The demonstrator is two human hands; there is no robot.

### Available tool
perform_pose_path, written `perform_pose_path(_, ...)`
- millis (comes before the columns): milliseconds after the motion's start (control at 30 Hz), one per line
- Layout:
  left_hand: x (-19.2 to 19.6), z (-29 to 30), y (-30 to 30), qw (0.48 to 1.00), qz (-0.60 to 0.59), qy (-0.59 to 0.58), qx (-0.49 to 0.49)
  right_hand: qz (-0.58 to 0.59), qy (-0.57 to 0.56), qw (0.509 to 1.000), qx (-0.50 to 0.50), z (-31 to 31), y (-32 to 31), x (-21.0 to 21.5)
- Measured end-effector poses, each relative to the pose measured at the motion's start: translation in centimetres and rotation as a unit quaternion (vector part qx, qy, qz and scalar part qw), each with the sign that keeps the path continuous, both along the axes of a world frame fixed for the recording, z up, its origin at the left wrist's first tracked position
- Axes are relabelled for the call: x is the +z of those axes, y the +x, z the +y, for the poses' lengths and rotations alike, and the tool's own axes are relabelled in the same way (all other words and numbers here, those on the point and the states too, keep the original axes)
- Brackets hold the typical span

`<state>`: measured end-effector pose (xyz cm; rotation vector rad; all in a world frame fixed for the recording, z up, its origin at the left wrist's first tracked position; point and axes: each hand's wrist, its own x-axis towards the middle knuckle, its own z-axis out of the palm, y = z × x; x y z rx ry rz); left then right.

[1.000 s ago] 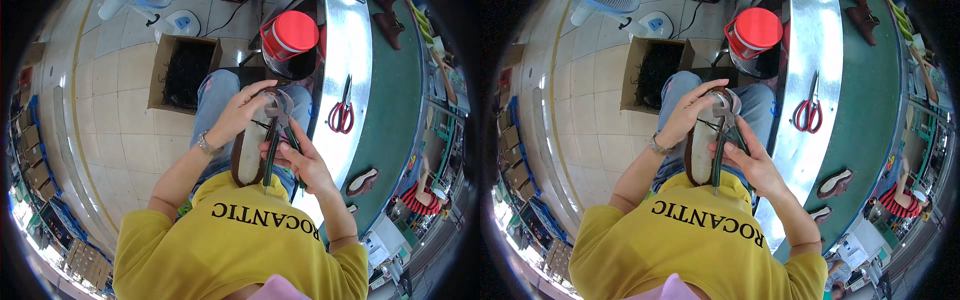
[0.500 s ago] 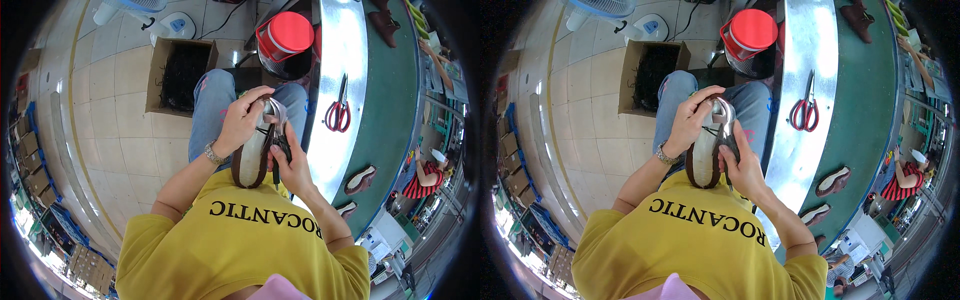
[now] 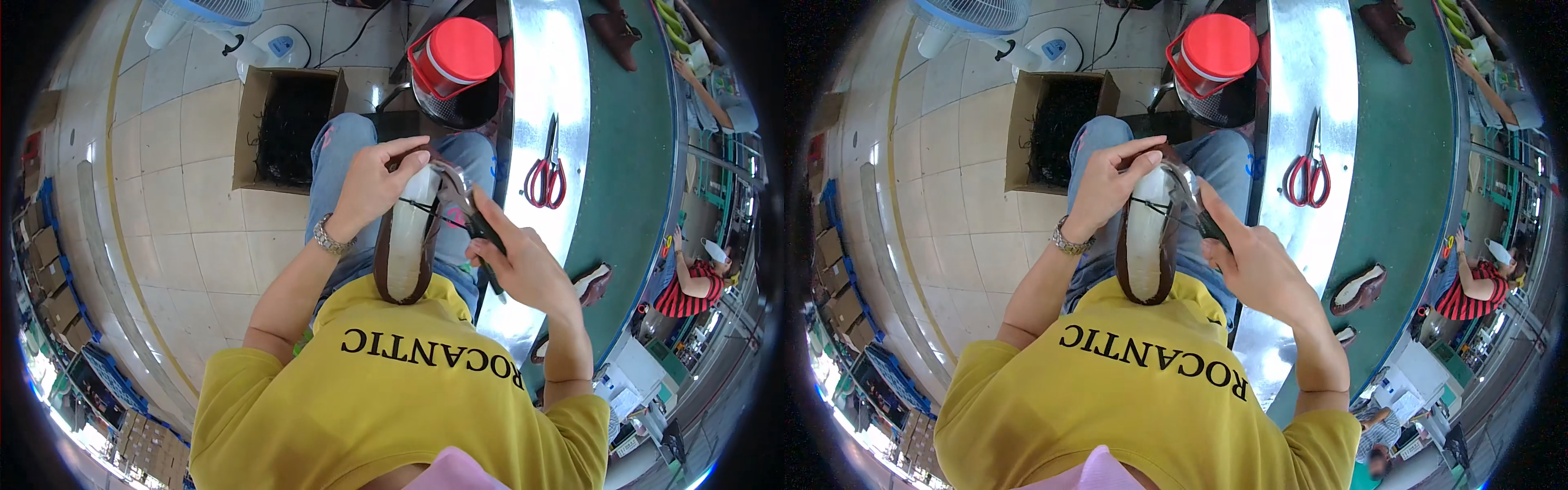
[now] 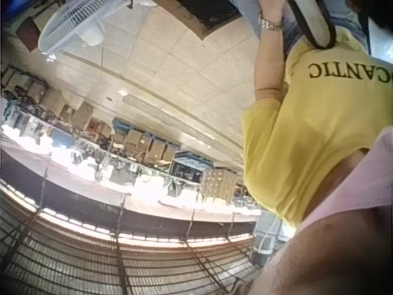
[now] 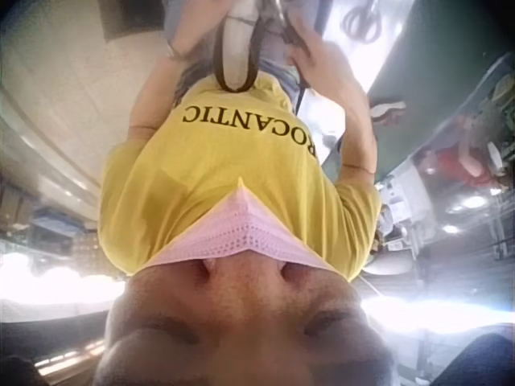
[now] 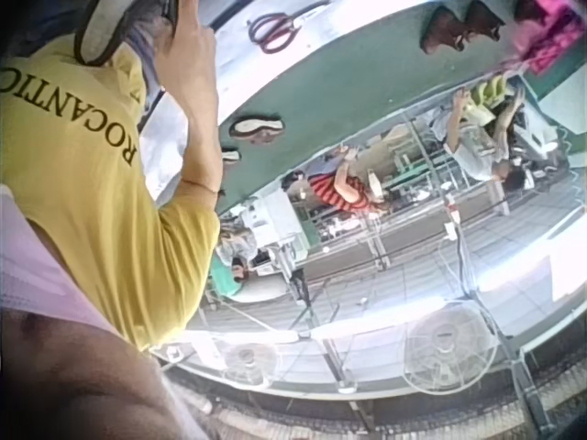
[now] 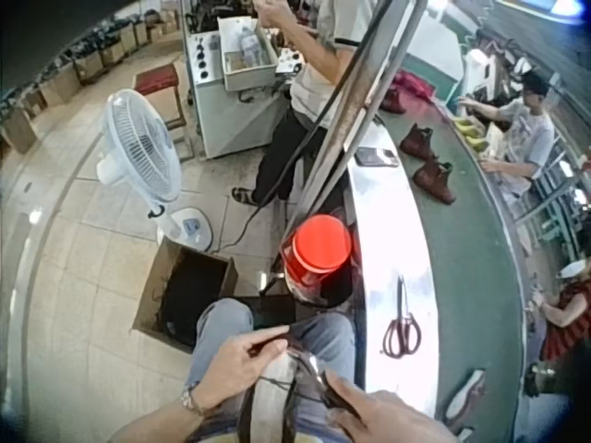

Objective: Trimming, finishing, and assembling shoe components at a factory workstation.

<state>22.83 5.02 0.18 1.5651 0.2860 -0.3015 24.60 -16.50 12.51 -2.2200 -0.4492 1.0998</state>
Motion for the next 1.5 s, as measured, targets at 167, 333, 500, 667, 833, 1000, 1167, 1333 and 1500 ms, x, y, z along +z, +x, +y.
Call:
perform_pose_path(167, -0.2, -0.4, -0.6, 0.999, -0.017, 0.049, -0.014, -0.279, 0.072, 0.945, -0.156, 2.9, -1.0, -1.3)
perform_pose_path(333, -0.7, 0.3, -0.5, 0.998, -0.034, 0.039, -0.028, -0.229, -0.102, 0.968, 0.024, 3.2, 0.0, -2.9)
perform_pose_path(500, -0.8, 0.1, -1.0, 0.999, -0.012, 0.009, -0.039, -0.342, 0.043, 0.936, -0.071, 3.2, -1.7, -3.8)
perform_pose_path(667, -1.1, 0.7, -0.9, 0.998, -0.044, 0.026, -0.041, -0.271, -0.092, 0.957, 0.055, 3.2, 0.0, -3.4)
perform_pose_path(833, -0.5, 0.8, -0.8, 0.998, -0.016, -0.010, -0.064, -0.420, 0.150, 0.889, -0.107, 3.9, -1.5, -4.0)
perform_pose_path(1000, 0.2, 1.5, -1.1, 0.991, 0.023, -0.124, -0.053, -0.287, -0.038, 0.957, 0.012, 2.3, -1.3, -5.0)
perform_pose_path(1167, -0.5, 1.7, -5.4, 0.982, -0.007, -0.184, 0.027, -0.197, 0.041, 0.942, -0.267, -1.6, -5.1, -5.7)
perform_pose_path(1333, 1.0, -0.3, -7.4, 0.988, -0.146, 0.049, 0.012, -0.299, -0.131, 0.885, -0.333, -9.2, -11.3, -12.9)
perform_pose_path(1500, 1.6, -1.8, -6.1, 0.885, -0.305, 0.351, -0.014, -0.296, -0.199, 0.874, -0.330, -13.7, -15.4, -16.3)
